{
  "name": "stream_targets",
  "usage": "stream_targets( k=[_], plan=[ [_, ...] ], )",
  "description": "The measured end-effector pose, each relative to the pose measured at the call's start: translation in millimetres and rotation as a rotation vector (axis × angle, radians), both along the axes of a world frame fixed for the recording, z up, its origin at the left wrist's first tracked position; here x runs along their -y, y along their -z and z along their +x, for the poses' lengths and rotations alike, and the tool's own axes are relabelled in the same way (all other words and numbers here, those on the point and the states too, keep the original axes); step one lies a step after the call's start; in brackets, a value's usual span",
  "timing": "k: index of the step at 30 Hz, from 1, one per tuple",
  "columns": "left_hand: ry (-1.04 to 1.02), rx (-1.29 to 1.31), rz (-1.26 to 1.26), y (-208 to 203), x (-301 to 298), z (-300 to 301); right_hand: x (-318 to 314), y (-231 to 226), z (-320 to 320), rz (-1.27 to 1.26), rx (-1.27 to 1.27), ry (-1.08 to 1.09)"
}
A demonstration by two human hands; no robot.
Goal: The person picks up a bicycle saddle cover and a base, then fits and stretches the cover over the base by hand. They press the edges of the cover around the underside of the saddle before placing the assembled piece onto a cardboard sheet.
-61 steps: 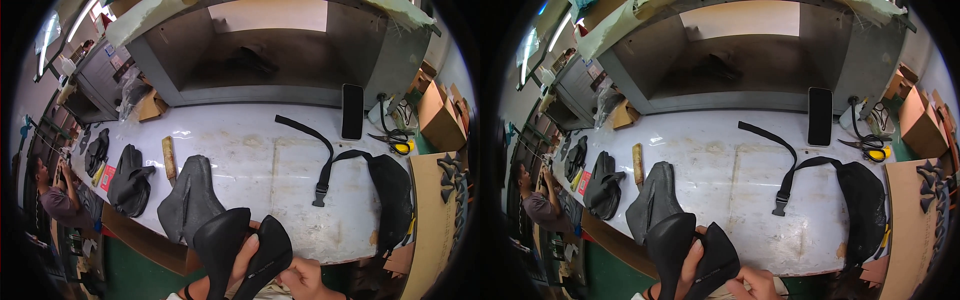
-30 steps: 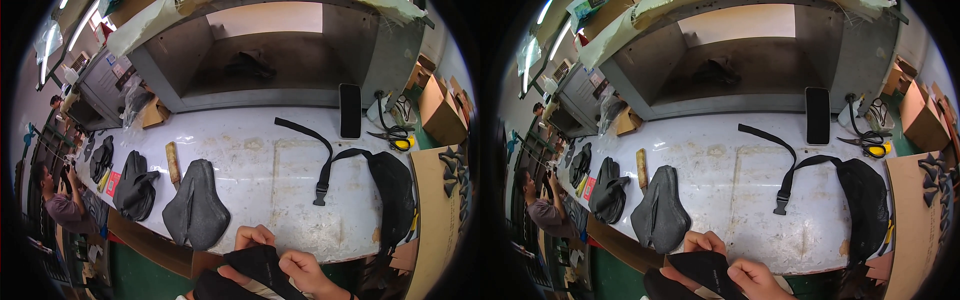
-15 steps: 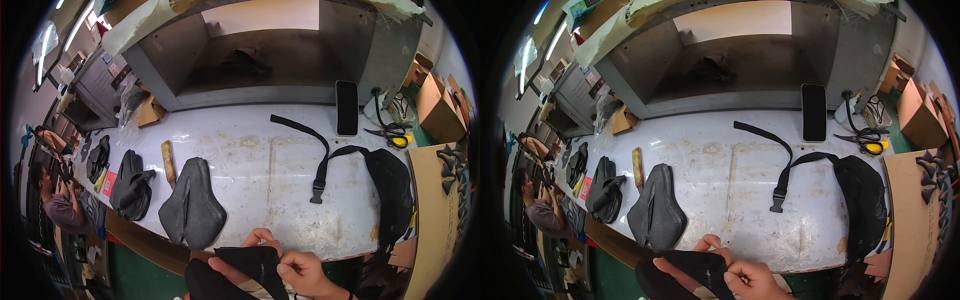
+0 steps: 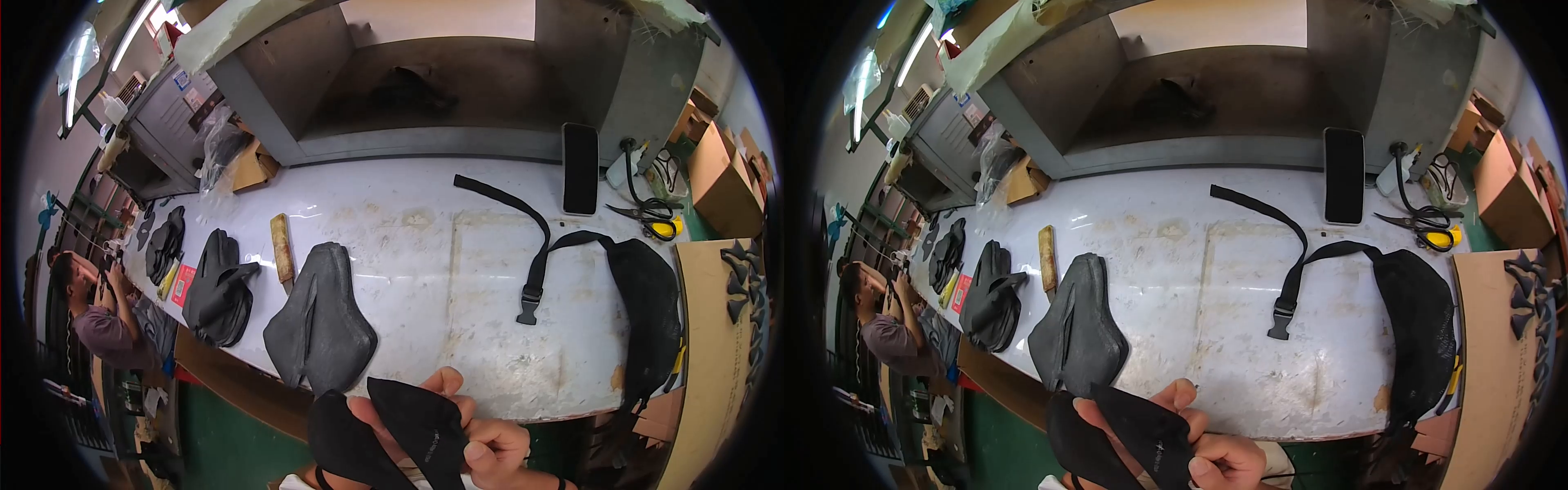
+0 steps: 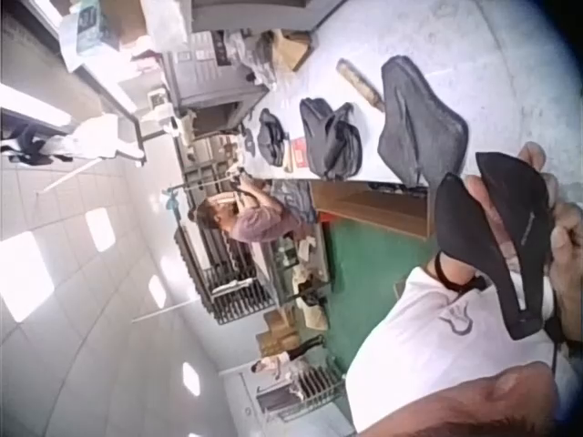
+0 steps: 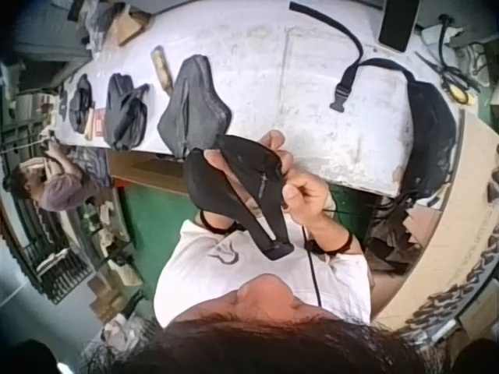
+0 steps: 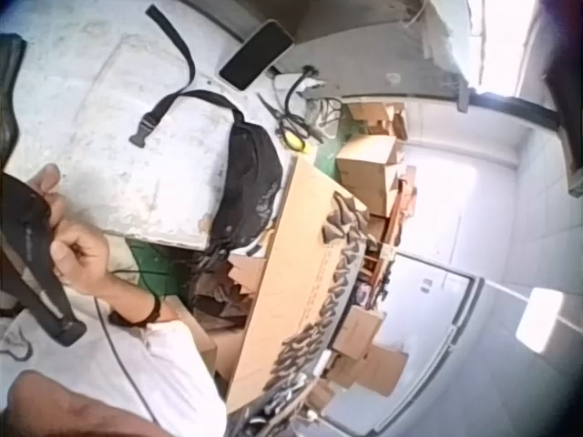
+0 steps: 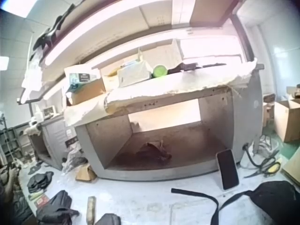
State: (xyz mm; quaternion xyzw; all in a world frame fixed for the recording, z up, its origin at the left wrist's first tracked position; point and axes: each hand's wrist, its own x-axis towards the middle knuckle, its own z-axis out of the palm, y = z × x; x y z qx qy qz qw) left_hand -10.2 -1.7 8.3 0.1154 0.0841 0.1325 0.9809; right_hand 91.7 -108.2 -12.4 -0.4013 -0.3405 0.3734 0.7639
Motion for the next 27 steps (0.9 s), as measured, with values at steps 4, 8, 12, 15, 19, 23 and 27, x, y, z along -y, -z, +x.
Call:
stream_targets(
  k=[4, 8, 12, 15, 19, 23, 27],
  plan=[
    [-0.089, -0.162, 0.305, -12.2, -7.0, -5.3, 5.1, -11.4, 2.1, -0.225, -0.086, -0.137],
    [-0.034, -0.166, 0.447, -3.7, -17.4, -19.5, 1.9, -10.5, 9.4, -0.441, -0.457, -0.249],
    [0.117, -0.322, 0.470, -14.0, -26.8, -13.6, -0.7, -39.8, 23.2, -0.498, -0.013, -0.404],
    [0.173, -0.279, 0.475, -12.2, -29.7, -16.0, -6.0, -41.7, 22.8, -0.496, 0.084, -0.354],
    [0.120, -0.166, 0.323, -6.1, -11.7, -12.0, -4.5, -39.7, 24.5, -0.393, 0.038, -0.368],
    [-0.017, 0.205, -0.022, 13.5, 8.4, 3.4, -6.9, -35.8, 16.5, -0.138, 0.164, -0.173],
    [-0.017, 0.165, -0.137, 21.9, 7.6, 8.5, -4.8, -25.4, 13.4, -0.138, 0.153, -0.008]
  ],
)
